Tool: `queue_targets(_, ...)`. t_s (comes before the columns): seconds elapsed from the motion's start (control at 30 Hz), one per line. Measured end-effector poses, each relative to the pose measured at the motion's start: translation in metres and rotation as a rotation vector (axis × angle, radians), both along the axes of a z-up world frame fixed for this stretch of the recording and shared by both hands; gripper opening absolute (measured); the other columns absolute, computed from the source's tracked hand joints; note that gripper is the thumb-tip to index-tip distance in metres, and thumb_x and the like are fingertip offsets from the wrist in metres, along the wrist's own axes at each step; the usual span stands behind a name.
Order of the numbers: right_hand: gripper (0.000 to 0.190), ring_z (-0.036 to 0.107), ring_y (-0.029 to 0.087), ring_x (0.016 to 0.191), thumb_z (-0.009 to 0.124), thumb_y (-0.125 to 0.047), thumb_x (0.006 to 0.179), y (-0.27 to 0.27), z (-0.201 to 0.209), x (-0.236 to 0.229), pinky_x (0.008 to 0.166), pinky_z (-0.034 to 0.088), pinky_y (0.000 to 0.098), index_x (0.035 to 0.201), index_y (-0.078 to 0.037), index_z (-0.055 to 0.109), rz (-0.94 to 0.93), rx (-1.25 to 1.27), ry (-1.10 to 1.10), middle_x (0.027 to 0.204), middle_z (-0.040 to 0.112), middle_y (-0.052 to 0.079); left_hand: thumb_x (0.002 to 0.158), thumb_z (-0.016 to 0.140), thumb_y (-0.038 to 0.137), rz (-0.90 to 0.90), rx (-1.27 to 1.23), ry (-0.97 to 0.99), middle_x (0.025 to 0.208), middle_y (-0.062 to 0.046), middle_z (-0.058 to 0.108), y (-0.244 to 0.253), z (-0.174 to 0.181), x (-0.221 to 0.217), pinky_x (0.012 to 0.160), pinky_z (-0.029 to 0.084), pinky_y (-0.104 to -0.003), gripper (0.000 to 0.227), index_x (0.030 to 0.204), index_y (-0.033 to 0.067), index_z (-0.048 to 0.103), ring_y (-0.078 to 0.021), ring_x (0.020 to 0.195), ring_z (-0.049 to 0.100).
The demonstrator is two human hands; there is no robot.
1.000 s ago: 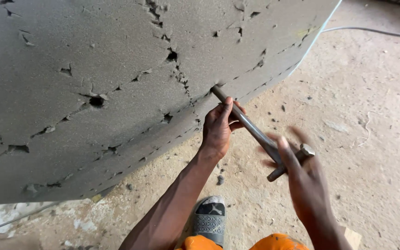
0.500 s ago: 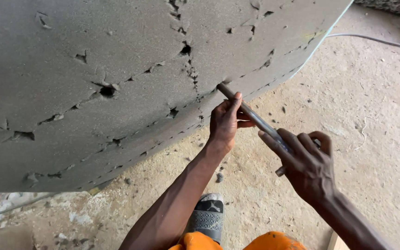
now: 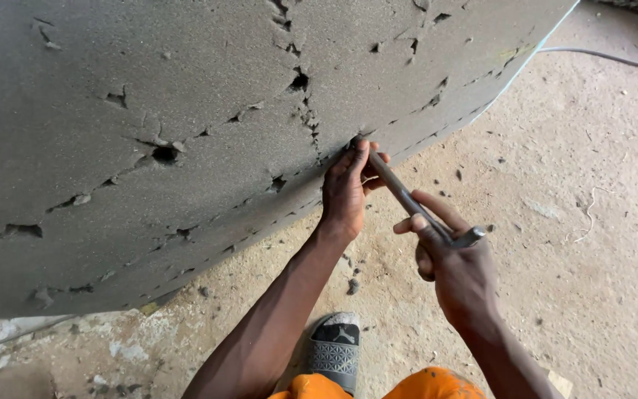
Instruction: Creating a grid of holes in upholstery foam using a metal rod and a hammer
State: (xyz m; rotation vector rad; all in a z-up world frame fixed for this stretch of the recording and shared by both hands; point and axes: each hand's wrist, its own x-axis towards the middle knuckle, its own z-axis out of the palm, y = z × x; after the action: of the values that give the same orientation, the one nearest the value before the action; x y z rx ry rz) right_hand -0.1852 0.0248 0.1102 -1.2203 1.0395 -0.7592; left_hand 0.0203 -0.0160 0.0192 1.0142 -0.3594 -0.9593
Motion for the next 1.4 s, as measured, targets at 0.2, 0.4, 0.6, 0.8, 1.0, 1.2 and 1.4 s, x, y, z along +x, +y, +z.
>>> queue_targets(0.2,0.047,0.052,-0.004,0.065,0.070,-0.005,0.124,-0.020,-0.022,-0.018,0.064,0.042,0.0127,0.171,0.002,0.071,-0.079,0.473,-0.549,0.123,0.088,0.016,0.124,0.082,0.056,-0.046,-0.040,0.072,0.118,-0.021,0.092,0.007,-0.012,-0.026,0.089,0.081,-0.052,0.058,0.135,-0.0014,0.084,-0.0314,0.103,0.092)
queue_targets(0.4,0.060,0.038,-0.005,0.053,0.073,-0.021,0.123,0.024,0.011,-0.061,0.051,0.036,0.0191,0.176,0.006,0.071,-0.033,0.322,-0.301,0.122,0.086,0.022,0.129,0.061,0.075,-0.196,0.076,0.115,0.124,-0.016,0.093,0.064,-0.031,-0.061,0.086,0.076,-0.042,0.074,0.140,0.0050,0.083,-0.0274,0.103,0.091)
queue_targets(0.6,0.062,0.079,0.025,0.074,0.081,-0.022,0.112,0.047,-0.046,-0.110,0.068,0.059,0.0391,0.171,-0.007,0.083,0.084,-0.012,0.298,0.130,0.104,0.016,0.127,0.063,0.061,-0.192,0.197,0.110,0.107,-0.015,0.094,0.098,-0.057,-0.056,0.078,0.073,-0.041,0.063,0.119,0.0034,0.089,-0.0286,0.093,0.092)
queue_targets(0.8,0.060,0.077,0.017,0.085,0.079,-0.029,0.114,0.044,-0.094,-0.102,0.095,0.070,0.0354,0.173,-0.014,0.081,0.204,-0.076,0.331,0.133,0.104,0.007,0.117,0.083,0.047,-0.152,0.274,0.016,0.108,-0.016,0.093,0.098,-0.112,-0.035,0.080,0.079,-0.043,0.043,0.121,0.0042,0.088,-0.0314,0.092,0.093)
queue_targets(1.0,0.066,0.095,0.014,0.093,0.081,-0.039,0.112,0.033,-0.121,-0.082,0.095,0.073,0.0352,0.176,-0.027,0.072,0.397,-0.161,0.502,0.134,0.105,-0.004,0.115,0.086,0.045,-0.062,0.328,0.049,0.101,-0.011,0.085,0.089,-0.151,-0.017,0.074,0.077,-0.041,0.039,0.118,0.0063,0.084,-0.0283,0.078,0.087)
queue_targets(1.2,0.066,0.098,0.016,0.095,0.075,-0.044,0.113,0.032,-0.128,-0.054,0.096,0.072,0.0384,0.177,-0.029,0.071,0.442,-0.153,0.554,0.139,0.104,-0.005,0.117,0.081,0.049,-0.050,0.412,-0.012,0.102,-0.015,0.086,0.093,-0.153,0.004,0.082,0.079,-0.047,0.048,0.128,0.0028,0.083,-0.0329,0.086,0.089)
queue_targets(1.4,0.063,0.102,0.018,0.101,0.075,-0.046,0.113,0.031,-0.145,-0.043,0.102,0.073,0.0364,0.173,-0.028,0.072,0.417,-0.129,0.511,0.141,0.104,-0.005,0.086,0.085,0.085,-0.044,0.452,-0.084,0.133,-0.006,0.078,0.085,-0.185,0.020,0.126,0.052,-0.051,0.084,0.136,0.0177,0.079,-0.0263,0.126,0.069)
